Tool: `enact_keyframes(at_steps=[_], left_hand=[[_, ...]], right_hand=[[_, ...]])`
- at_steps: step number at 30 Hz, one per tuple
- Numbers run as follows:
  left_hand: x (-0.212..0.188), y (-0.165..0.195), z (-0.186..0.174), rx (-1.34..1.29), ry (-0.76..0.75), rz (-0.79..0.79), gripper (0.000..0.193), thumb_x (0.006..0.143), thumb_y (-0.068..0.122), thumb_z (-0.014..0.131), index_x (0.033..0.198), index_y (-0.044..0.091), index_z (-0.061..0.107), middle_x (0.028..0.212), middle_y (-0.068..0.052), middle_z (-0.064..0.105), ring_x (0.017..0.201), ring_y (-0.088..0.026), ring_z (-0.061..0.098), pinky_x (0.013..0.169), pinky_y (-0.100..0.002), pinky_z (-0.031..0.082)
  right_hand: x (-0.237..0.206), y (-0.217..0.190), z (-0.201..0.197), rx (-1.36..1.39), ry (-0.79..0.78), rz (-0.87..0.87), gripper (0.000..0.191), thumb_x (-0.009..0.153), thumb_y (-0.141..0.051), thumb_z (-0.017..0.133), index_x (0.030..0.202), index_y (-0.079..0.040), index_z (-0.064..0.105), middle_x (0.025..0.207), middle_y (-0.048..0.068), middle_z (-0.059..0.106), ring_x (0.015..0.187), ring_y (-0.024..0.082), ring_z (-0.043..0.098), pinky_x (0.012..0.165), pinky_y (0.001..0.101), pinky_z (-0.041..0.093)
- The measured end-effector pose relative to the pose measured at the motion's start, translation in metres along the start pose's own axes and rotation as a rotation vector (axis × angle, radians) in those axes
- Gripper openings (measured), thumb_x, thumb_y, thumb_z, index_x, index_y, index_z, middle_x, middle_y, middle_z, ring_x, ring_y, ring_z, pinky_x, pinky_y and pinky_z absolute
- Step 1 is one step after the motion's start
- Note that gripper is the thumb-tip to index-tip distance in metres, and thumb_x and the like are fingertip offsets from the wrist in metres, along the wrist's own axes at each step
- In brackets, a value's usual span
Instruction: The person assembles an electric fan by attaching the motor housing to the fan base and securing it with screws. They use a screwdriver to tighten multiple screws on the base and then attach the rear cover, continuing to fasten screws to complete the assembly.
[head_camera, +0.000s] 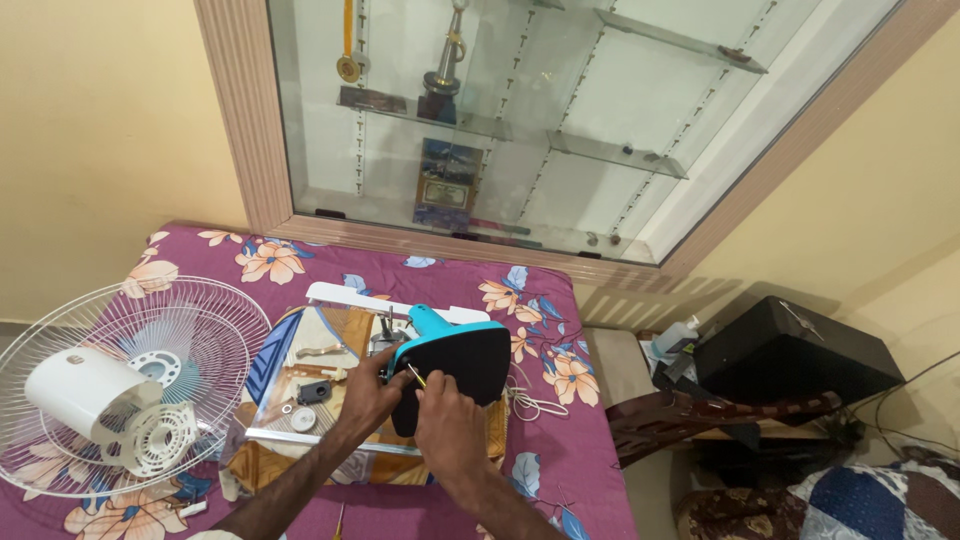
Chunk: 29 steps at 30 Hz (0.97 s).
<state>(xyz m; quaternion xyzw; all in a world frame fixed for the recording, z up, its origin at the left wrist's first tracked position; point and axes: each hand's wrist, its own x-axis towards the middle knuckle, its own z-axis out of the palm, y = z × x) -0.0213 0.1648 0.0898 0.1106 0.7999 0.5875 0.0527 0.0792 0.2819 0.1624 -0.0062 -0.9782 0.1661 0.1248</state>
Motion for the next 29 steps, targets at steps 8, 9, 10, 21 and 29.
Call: enact_keyframes(at_steps=[8,9,10,21,29], left_hand=[[-0.001,-0.006,0.005,-0.044,0.065,0.139,0.051,0.086,0.012,0.074,0.135,0.005,0.064,0.104,-0.020,0.079,0.091,-0.023,0.076,0.079,-0.036,0.060],[-0.001,-0.006,0.005,-0.051,0.055,0.069,0.050,0.087,0.013,0.072,0.136,0.007,0.064,0.103,-0.020,0.079,0.088,-0.024,0.077,0.077,-0.037,0.061],[-0.001,-0.005,0.004,-0.055,0.047,0.002,0.050,0.087,0.013,0.071,0.137,0.009,0.064,0.101,-0.019,0.079,0.085,-0.025,0.077,0.075,-0.038,0.062],[0.000,-0.006,-0.001,0.009,0.018,0.075,0.051,0.083,0.011,0.075,0.133,0.010,0.066,0.102,-0.021,0.080,0.087,-0.026,0.080,0.078,-0.039,0.062],[-0.003,-0.018,0.005,0.000,0.022,0.097,0.051,0.082,0.009,0.074,0.133,0.009,0.068,0.102,-0.021,0.080,0.088,-0.027,0.081,0.078,-0.038,0.063]], right_hand=[[0.004,0.003,0.011,0.013,0.027,0.030,0.023,0.107,-0.020,0.054,0.095,-0.001,0.059,0.075,0.016,0.066,0.069,0.032,0.074,0.054,0.0408,0.060],[0.005,0.005,0.016,0.064,-0.002,0.091,0.027,0.110,-0.023,0.053,0.095,-0.002,0.059,0.073,0.015,0.066,0.070,0.033,0.075,0.054,0.0409,0.060],[0.007,0.007,0.023,0.150,0.010,0.131,0.028,0.110,-0.025,0.053,0.094,-0.002,0.060,0.070,0.013,0.064,0.065,0.030,0.072,0.052,0.0402,0.057],[0.031,0.074,0.064,1.640,-0.485,0.965,0.033,0.103,-0.036,0.058,0.098,-0.004,0.062,0.059,-0.005,0.044,0.039,0.002,0.025,0.034,0.0209,0.021],[0.004,0.064,0.084,0.736,0.085,0.291,0.031,0.101,-0.036,0.074,0.105,-0.006,0.065,0.090,0.007,0.072,0.075,0.020,0.071,0.063,0.0309,0.054]])
